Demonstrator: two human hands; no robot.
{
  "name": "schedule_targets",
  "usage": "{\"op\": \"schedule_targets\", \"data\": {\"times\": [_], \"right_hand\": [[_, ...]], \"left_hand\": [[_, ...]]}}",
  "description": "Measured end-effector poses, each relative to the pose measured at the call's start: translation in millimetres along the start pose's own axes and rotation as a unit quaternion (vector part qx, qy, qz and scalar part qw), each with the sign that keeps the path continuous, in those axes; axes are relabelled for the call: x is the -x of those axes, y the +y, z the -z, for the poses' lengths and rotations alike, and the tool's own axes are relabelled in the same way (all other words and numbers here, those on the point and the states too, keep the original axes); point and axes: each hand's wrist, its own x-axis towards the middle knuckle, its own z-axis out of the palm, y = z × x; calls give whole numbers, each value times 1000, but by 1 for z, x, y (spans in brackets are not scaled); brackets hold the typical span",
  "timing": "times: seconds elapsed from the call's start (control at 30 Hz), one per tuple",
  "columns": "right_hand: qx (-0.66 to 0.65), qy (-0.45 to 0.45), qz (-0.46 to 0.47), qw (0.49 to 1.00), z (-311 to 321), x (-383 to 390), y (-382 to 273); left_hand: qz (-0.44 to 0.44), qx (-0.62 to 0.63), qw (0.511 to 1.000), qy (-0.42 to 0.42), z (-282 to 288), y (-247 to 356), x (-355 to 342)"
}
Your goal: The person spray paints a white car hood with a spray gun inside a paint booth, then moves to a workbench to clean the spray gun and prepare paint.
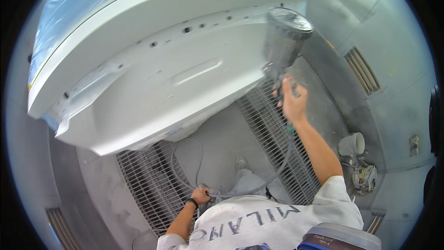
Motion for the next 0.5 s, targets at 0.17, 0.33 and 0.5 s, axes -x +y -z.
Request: {"op": "schedule_targets", "data": {"times": [0.17, 0.33, 0.5], "right_hand": [[-15, -288, 208, 935, -168, 144, -96], [-124, -465, 137, 866, -278, 184, -154], [-160, -390, 81, 903, -237, 122, -128]], "left_hand": [[46, -19, 999, -6, 12, -91, 58], [100, -17, 994, -32, 20, -107, 89], [120, -3, 993, 16, 25, -79, 80]]}}
